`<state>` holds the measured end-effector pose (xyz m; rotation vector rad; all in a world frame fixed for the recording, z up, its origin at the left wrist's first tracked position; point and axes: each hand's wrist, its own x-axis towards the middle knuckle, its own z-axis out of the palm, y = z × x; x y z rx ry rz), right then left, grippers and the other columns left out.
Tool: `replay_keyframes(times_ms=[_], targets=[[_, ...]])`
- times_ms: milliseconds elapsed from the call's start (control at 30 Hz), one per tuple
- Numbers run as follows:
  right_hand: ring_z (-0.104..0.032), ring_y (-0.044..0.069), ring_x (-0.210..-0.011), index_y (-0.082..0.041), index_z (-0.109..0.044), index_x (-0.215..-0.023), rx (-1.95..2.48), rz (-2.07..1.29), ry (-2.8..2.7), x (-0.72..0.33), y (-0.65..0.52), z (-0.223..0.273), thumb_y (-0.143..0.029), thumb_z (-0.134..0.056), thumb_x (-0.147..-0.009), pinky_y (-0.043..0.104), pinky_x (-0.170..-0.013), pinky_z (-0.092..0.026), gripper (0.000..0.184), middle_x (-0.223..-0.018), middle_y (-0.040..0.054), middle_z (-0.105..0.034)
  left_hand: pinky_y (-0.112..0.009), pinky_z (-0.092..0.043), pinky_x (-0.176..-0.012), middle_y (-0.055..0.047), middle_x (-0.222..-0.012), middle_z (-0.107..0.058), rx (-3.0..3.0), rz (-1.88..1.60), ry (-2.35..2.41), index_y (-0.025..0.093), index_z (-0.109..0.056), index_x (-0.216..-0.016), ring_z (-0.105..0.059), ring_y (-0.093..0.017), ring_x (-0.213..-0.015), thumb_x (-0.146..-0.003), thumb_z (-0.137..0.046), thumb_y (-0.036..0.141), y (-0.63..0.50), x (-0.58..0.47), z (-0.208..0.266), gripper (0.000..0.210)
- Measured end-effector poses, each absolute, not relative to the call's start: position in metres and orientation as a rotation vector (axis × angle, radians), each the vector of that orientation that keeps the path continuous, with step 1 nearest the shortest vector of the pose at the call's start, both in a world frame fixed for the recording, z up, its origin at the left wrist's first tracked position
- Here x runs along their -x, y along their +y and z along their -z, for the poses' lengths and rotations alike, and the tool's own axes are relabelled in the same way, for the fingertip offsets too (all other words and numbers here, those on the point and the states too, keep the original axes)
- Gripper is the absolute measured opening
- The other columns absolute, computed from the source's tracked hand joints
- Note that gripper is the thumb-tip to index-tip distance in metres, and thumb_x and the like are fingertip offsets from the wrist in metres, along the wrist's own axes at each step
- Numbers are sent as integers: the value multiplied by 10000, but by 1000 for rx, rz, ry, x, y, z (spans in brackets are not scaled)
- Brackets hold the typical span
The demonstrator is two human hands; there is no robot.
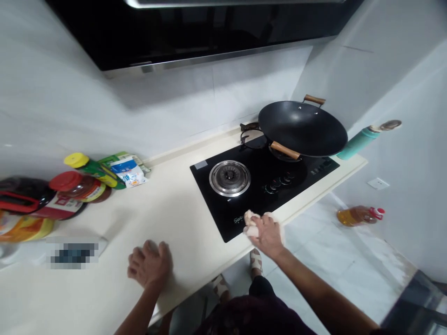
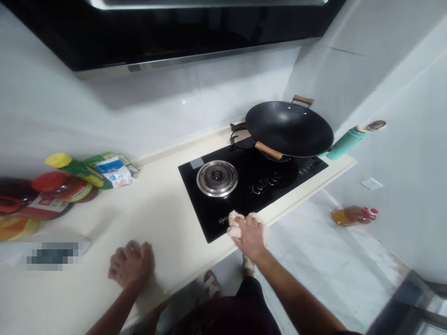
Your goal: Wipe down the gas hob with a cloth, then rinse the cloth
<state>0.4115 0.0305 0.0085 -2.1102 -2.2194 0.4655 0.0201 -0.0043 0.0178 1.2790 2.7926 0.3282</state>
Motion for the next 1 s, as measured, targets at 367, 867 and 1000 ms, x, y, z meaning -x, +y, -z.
replay_keyframes(times_ms=[367,867,1000], targets=[[-439,402,-1347,-301,-547,-1441,1471,-1076,-2337,-253,-40,-30,-344,-736,-790,614,-1149,-300,679,-1459,126,-512,-598,-225,-1232,-237,-1627,-374,-1286,-434,2808,162,-527,-1456,-245,-413,-1559,-991,-355,605,-14,-10,0,665],[-654,217,-1047,-236,-714,-1213,1628,-956,-1518,-416,110,-16,-265,-547,-765,406,-988,-556,478,-1295,86,-611,-586,-247,-1229,-222,-1619,-407,-1300,-481,2808,181,-573,-1437,-273,-388,-1555,-1006,-400,564,-18,-1,6,602],[-604,283,-1163,-169,-718,-1168,1771,-651,-1413,-445,113,4,-314,-476,-841,497,-1116,-469,431,-1235,155,-636,-614,-264,-1218,-244,-1660,-341,-1359,-483,2750,172,-552,-1469,-250,-390,-1576,-1013,-433,523,-19,-6,5,588]])
